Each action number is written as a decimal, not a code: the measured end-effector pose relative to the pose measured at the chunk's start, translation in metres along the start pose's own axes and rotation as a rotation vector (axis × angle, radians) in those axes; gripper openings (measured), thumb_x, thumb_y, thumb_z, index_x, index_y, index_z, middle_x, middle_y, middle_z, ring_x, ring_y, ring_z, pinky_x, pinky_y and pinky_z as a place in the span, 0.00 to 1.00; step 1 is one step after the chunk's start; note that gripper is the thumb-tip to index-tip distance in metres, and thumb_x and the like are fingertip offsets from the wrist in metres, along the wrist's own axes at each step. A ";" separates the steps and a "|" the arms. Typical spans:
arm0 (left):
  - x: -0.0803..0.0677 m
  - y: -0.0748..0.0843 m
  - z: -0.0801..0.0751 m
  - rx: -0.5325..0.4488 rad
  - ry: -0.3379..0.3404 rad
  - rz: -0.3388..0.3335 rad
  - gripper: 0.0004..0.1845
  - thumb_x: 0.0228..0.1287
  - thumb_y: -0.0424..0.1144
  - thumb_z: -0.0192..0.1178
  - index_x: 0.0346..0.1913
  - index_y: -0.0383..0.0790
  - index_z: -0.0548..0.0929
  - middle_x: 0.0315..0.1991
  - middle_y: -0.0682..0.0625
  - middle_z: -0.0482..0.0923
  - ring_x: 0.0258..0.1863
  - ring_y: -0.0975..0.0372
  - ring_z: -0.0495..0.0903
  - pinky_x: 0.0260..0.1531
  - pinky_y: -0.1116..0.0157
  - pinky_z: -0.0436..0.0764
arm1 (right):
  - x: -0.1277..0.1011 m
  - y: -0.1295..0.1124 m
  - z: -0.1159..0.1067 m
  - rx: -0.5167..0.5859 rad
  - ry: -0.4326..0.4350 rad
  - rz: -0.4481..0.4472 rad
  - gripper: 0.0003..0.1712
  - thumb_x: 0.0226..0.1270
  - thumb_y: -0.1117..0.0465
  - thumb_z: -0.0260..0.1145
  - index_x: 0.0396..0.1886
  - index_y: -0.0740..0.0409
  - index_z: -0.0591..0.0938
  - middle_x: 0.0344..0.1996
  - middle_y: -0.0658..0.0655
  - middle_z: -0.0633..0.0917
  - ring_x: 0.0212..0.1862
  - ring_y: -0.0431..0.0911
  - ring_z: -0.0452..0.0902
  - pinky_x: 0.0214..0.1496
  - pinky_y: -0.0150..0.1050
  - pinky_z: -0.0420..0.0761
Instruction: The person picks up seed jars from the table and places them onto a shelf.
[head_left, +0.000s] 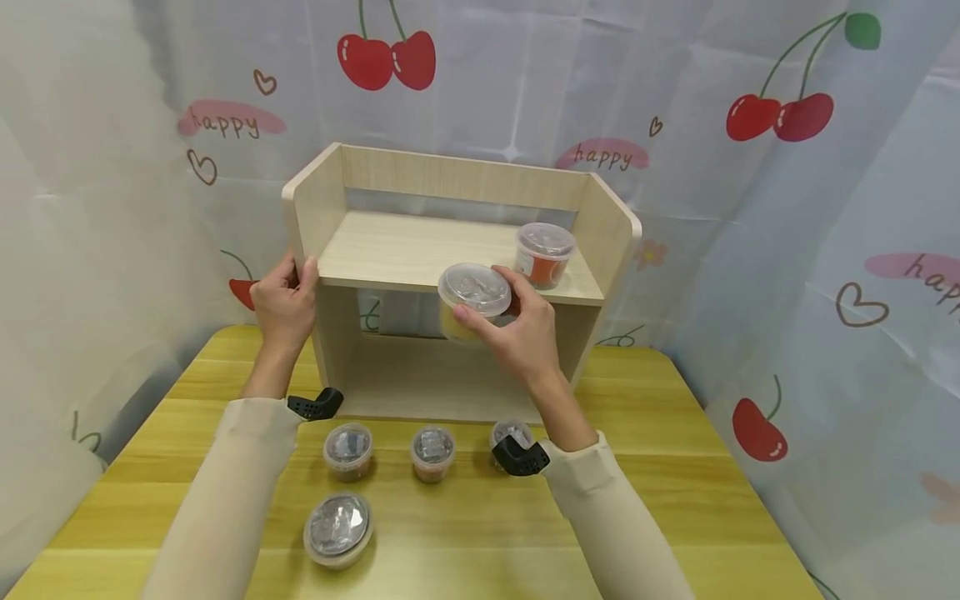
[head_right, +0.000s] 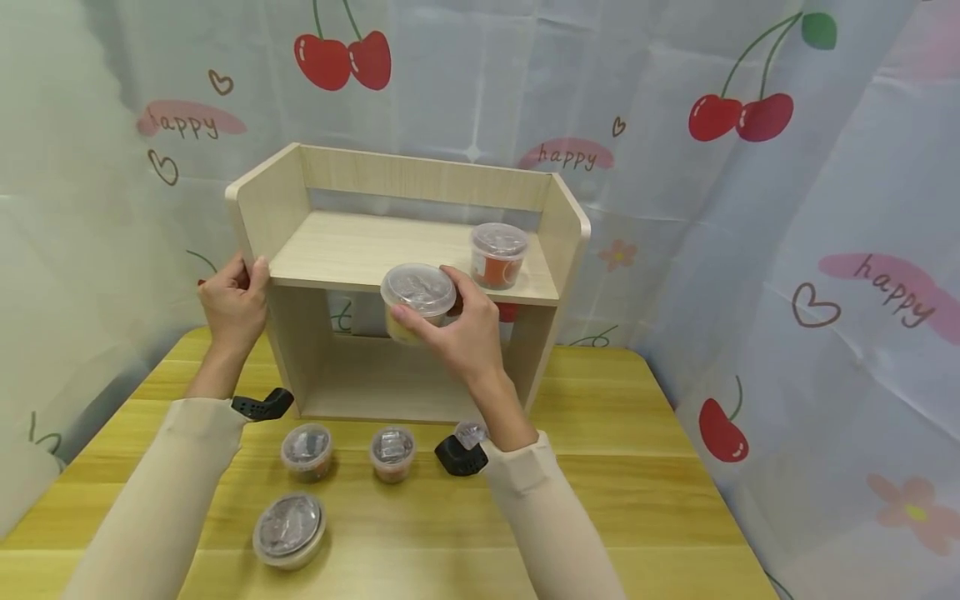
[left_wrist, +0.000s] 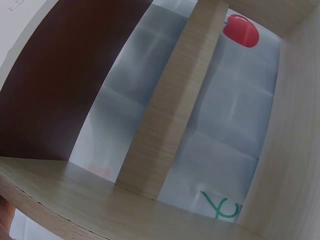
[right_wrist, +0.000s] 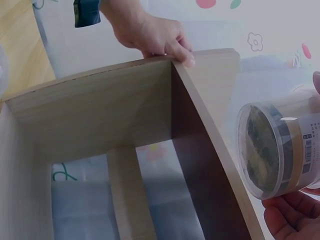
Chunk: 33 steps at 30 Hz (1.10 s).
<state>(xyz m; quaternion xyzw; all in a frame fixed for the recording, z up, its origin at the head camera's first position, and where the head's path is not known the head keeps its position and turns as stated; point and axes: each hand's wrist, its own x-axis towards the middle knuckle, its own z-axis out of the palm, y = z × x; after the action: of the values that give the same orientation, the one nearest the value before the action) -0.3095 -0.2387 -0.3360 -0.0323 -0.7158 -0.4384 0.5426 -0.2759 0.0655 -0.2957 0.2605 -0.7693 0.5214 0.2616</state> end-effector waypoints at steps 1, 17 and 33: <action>0.000 0.000 0.000 0.002 -0.001 -0.001 0.16 0.69 0.40 0.58 0.29 0.27 0.78 0.20 0.38 0.76 0.20 0.74 0.65 0.23 0.77 0.64 | 0.002 -0.001 0.000 -0.004 -0.001 0.009 0.39 0.50 0.50 0.78 0.59 0.64 0.78 0.45 0.59 0.83 0.39 0.48 0.80 0.42 0.47 0.81; -0.001 -0.001 0.002 -0.006 -0.008 -0.025 0.15 0.68 0.39 0.58 0.35 0.26 0.82 0.28 0.35 0.83 0.25 0.81 0.70 0.28 0.79 0.69 | 0.028 -0.009 0.006 -0.034 -0.011 0.084 0.42 0.52 0.45 0.77 0.62 0.63 0.76 0.45 0.59 0.83 0.38 0.47 0.78 0.38 0.38 0.78; -0.002 -0.003 0.002 -0.008 0.001 -0.019 0.15 0.69 0.39 0.58 0.38 0.26 0.83 0.32 0.34 0.84 0.26 0.82 0.72 0.29 0.80 0.70 | 0.047 -0.004 0.014 -0.079 -0.015 0.104 0.43 0.51 0.42 0.76 0.63 0.61 0.76 0.48 0.58 0.83 0.40 0.46 0.77 0.41 0.39 0.76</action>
<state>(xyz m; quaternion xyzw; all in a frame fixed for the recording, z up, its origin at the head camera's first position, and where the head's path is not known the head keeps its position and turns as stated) -0.3118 -0.2388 -0.3395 -0.0277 -0.7140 -0.4463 0.5387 -0.3095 0.0455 -0.2659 0.2136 -0.8036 0.5018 0.2385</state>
